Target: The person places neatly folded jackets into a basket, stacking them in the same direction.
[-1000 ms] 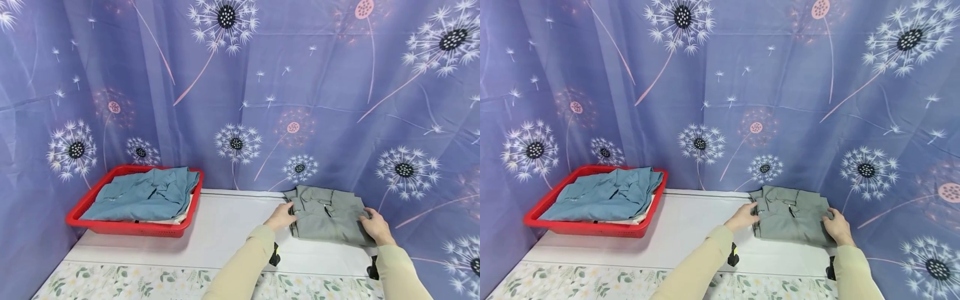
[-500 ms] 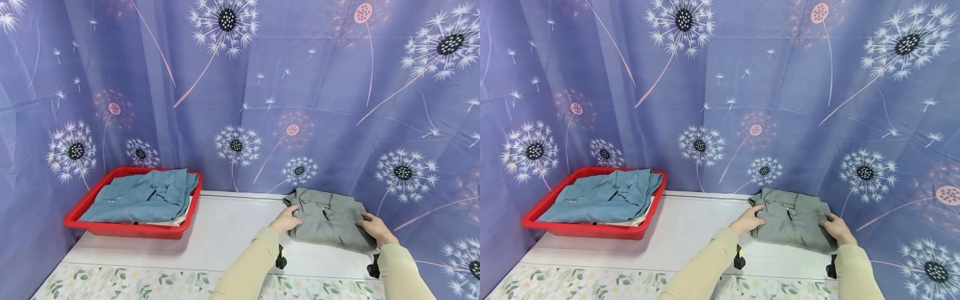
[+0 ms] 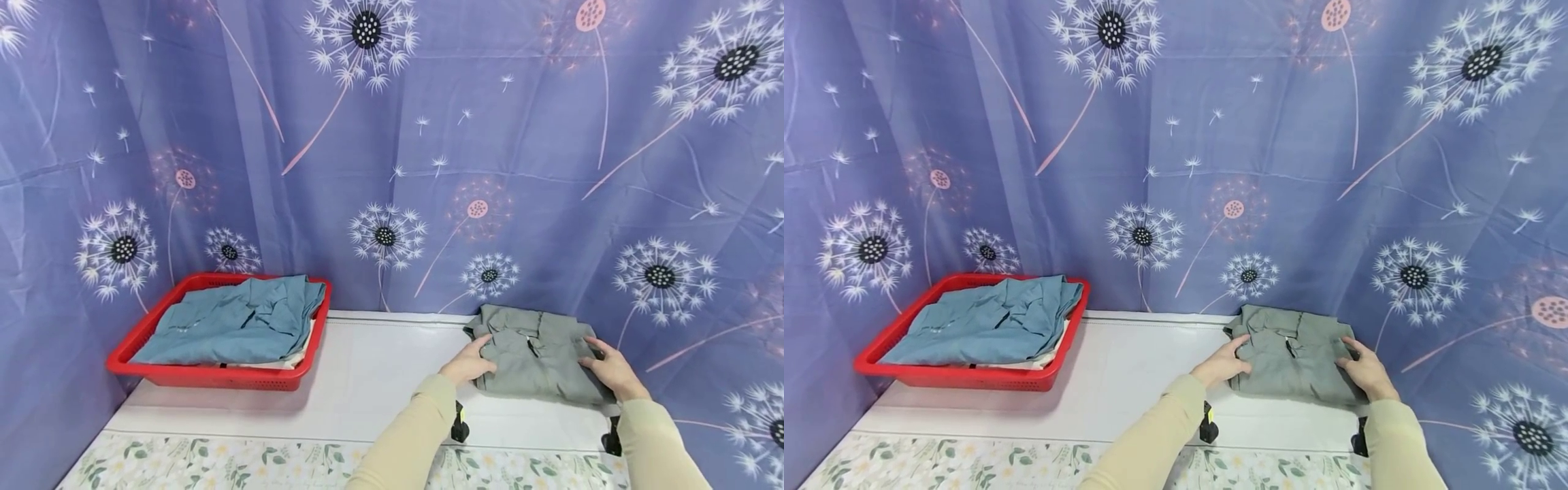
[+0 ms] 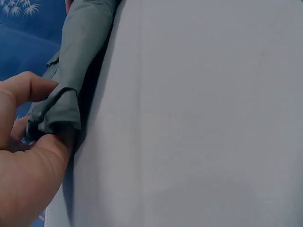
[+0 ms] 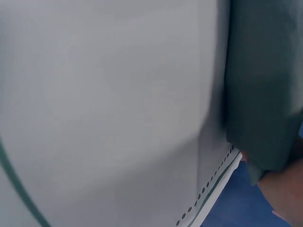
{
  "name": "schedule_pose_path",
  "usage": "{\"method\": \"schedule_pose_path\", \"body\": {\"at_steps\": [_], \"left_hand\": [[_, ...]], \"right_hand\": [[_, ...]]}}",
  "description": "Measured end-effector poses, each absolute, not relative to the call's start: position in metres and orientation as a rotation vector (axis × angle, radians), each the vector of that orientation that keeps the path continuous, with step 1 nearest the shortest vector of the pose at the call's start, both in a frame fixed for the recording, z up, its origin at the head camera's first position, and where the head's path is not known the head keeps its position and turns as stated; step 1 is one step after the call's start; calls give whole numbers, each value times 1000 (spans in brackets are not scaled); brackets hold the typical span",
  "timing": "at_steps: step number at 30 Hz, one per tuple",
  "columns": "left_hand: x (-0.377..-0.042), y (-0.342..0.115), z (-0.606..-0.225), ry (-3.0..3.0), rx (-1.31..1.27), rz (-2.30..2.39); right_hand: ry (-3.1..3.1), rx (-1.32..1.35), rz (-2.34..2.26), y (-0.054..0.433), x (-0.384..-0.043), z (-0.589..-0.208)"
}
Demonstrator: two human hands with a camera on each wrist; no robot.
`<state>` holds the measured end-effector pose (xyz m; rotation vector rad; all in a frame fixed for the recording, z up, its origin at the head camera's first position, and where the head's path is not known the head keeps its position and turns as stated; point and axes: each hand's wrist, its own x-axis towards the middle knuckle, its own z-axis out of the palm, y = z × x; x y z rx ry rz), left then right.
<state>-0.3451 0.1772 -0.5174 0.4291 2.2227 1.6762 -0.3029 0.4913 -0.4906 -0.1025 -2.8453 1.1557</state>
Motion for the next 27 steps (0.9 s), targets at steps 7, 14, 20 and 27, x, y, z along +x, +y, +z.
{"method": "schedule_pose_path", "body": {"at_steps": [7, 14, 20, 27], "left_hand": [[-350, 177, -512, 2281, 399, 1689], [-350, 174, -508, 2414, 357, 1660], [-351, 170, -507, 2444, 406, 1670], [-351, 163, -499, 2470, 533, 1646]], "right_hand": [[-2882, -94, 994, 491, -306, -494], [-2870, -83, 905, 489, -303, -489], [-2811, -43, 902, 483, -299, -482], [-2715, 33, 844, 474, -288, -473]]}}
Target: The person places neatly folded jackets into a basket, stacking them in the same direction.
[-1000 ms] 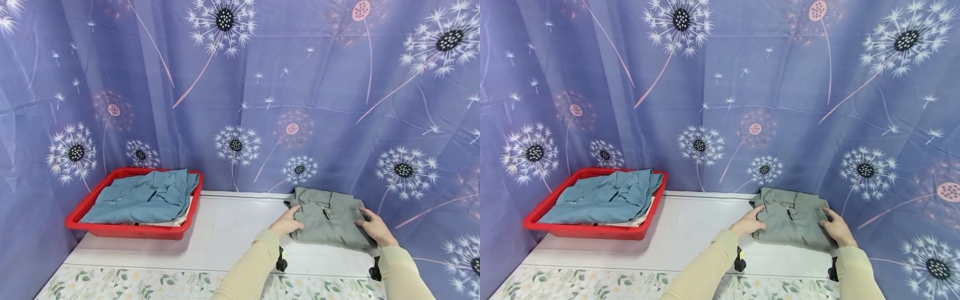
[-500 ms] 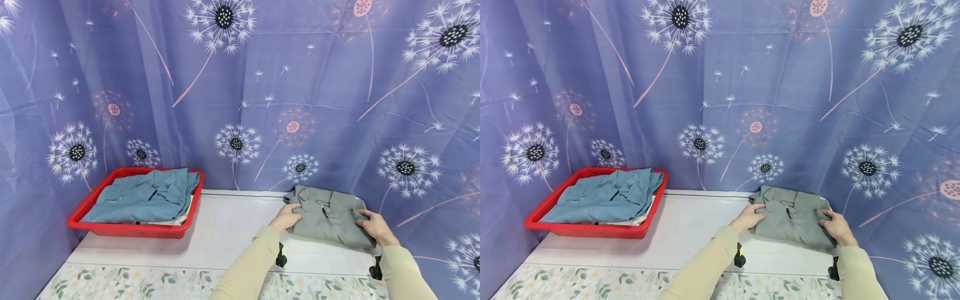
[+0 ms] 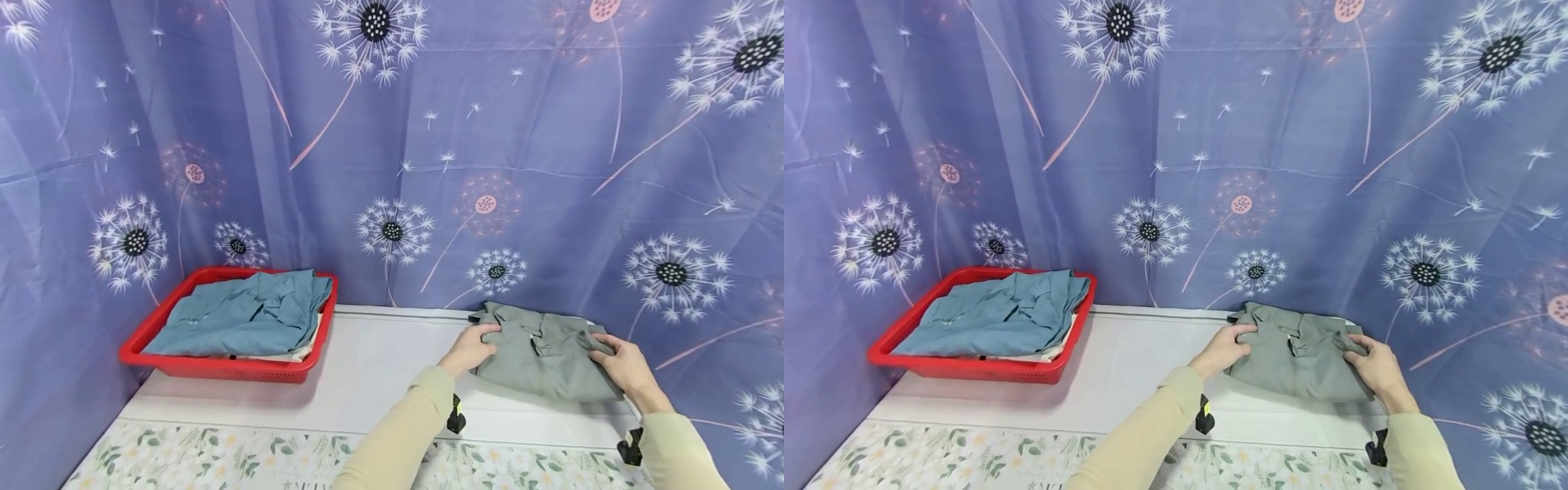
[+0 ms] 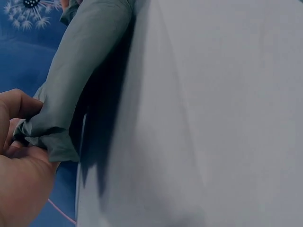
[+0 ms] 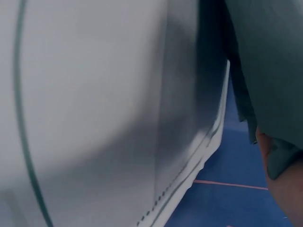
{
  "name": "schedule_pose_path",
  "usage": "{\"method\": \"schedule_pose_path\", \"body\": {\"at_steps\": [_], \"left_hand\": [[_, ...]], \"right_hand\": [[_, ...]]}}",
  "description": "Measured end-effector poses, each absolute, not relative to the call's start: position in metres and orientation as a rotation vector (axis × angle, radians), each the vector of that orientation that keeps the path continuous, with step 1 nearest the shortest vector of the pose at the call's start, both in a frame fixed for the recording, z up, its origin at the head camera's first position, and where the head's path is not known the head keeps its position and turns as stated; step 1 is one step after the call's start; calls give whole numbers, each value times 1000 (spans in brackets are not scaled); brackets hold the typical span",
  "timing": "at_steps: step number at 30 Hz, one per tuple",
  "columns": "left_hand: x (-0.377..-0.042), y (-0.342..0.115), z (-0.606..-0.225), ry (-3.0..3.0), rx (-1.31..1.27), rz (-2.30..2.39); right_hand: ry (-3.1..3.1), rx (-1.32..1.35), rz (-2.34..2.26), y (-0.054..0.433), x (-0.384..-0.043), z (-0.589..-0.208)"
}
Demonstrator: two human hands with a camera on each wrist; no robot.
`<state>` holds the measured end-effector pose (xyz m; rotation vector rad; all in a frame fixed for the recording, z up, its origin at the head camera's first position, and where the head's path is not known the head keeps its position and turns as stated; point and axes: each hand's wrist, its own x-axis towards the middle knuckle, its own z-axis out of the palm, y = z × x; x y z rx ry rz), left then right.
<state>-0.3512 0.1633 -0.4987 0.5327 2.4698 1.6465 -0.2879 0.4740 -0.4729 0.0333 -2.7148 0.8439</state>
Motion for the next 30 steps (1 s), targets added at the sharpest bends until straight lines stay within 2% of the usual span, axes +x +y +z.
{"method": "schedule_pose_path", "body": {"at_steps": [10, 20, 30], "left_hand": [[-342, 145, -484, 2468, 667, 1633], [-345, 97, -471, 2464, 735, 1696], [-340, 46, -455, 2454, 820, 1745]], "right_hand": [[-2627, 41, 804, 455, -265, -456], [-2506, 49, 941, 407, -252, -430], [-2299, 75, 1023, 357, -251, -426]]}}
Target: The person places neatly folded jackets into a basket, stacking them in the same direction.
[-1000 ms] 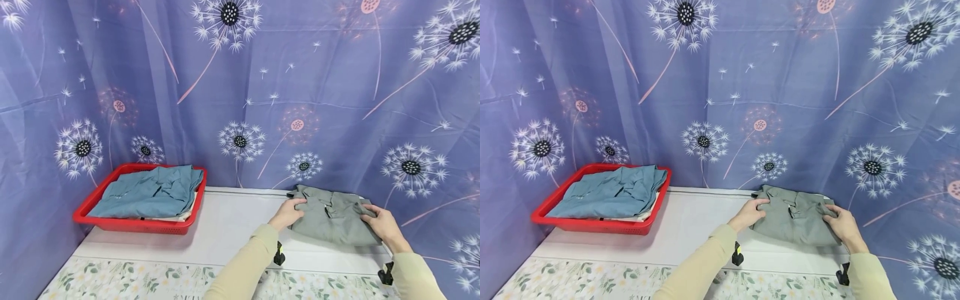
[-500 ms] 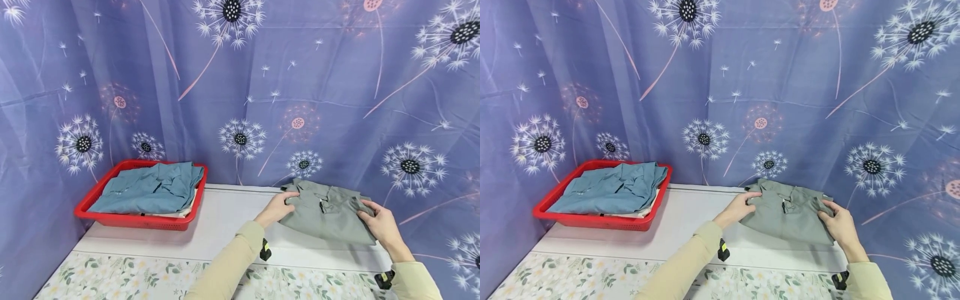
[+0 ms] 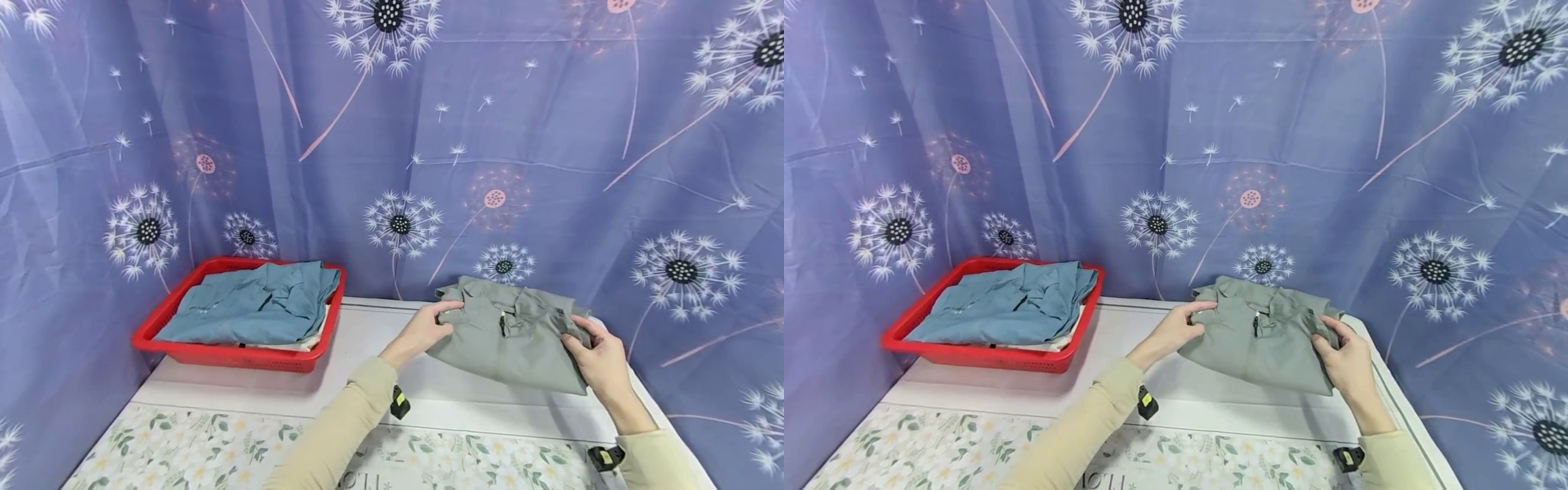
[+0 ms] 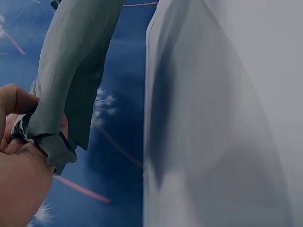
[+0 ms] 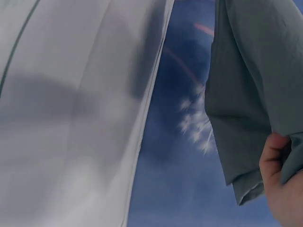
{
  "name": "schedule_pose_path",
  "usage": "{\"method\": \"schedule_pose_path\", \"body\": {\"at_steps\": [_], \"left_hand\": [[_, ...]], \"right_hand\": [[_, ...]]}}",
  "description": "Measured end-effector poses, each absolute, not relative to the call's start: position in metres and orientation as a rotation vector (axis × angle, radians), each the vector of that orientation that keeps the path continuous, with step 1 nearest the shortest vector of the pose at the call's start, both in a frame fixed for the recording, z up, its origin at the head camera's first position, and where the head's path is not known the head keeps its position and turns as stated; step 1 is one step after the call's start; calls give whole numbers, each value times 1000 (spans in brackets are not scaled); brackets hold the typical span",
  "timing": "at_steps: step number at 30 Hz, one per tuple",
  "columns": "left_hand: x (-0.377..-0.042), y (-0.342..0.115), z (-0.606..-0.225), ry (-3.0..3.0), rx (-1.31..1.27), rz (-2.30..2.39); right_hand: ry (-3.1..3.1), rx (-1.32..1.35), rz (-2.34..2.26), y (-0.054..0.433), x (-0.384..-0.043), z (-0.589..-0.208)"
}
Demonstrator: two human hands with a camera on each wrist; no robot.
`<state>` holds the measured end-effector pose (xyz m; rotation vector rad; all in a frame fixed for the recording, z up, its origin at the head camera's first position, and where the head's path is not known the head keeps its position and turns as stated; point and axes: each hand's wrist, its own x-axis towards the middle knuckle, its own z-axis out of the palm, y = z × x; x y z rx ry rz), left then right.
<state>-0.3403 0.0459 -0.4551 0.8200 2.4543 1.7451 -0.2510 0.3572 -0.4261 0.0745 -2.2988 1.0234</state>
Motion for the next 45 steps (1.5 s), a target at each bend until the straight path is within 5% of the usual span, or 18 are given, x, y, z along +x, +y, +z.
{"method": "schedule_pose_path", "body": {"at_steps": [30, 38, 45], "left_hand": [[-282, -154, -385, 2755, 814, 1774], [-266, -215, -364, 2944, 632, 1661], [-269, -272, -367, 3030, 533, 1681]], "right_hand": [[-2143, 471, 1464, 168, -236, -358], [-2008, 570, 1654, 108, -246, -349], [-1972, 627, 1674, 60, -289, -368]]}}
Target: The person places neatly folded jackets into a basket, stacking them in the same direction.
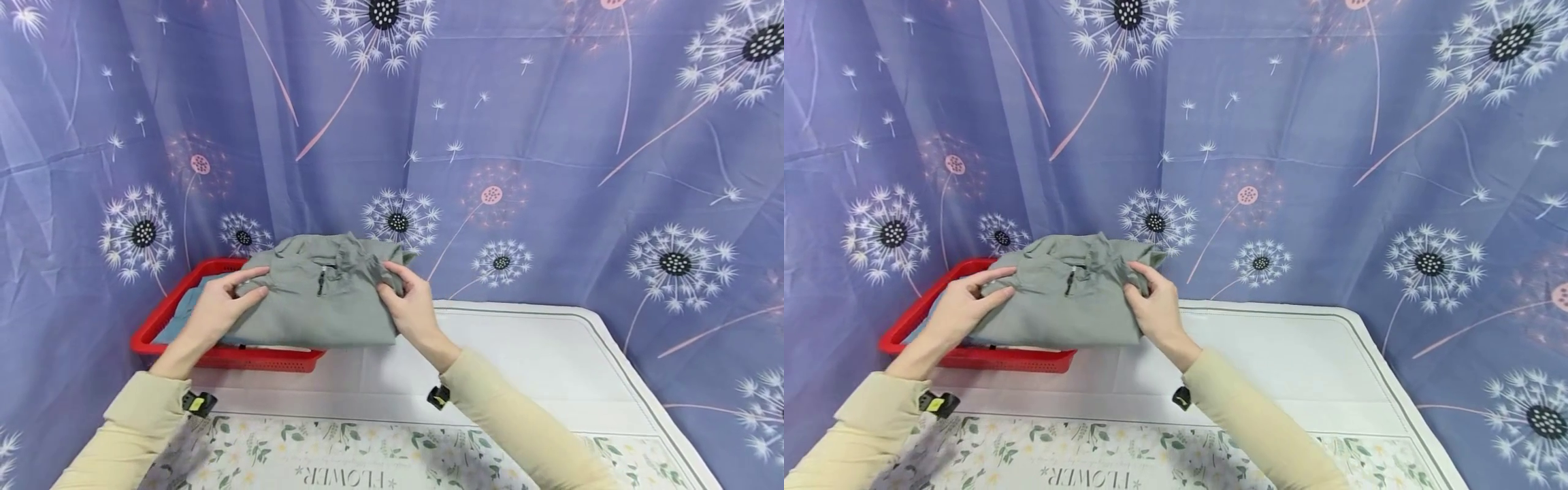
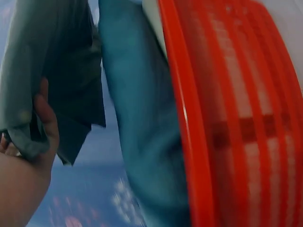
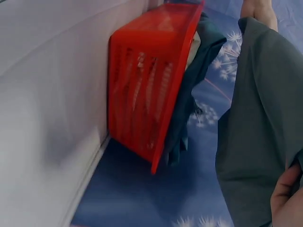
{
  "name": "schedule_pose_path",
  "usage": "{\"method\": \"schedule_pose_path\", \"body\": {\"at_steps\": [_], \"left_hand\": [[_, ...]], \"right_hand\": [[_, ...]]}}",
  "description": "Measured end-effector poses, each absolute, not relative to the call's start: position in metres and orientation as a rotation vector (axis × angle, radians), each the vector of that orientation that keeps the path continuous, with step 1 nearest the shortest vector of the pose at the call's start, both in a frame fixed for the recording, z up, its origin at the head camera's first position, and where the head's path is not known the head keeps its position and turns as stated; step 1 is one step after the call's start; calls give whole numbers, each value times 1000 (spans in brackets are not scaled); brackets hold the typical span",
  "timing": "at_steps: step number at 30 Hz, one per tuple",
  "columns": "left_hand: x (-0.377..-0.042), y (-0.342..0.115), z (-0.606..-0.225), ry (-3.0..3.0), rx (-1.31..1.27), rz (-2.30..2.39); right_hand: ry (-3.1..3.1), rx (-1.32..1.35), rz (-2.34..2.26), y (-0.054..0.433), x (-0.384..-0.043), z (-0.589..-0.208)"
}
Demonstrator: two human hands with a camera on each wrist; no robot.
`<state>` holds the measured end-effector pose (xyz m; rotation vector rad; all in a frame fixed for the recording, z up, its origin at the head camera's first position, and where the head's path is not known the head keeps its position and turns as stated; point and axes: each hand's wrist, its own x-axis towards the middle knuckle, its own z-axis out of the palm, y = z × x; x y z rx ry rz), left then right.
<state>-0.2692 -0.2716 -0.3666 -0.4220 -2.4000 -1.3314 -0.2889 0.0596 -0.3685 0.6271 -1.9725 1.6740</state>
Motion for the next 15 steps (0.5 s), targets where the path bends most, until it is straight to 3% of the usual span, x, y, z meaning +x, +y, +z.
{"method": "schedule_pose_path", "body": {"at_steps": [15], "left_hand": [[-284, -351, -382, -2469, -253, -1172]], "right_hand": [[-2147, 572, 1642, -28, -310, -384]]}}
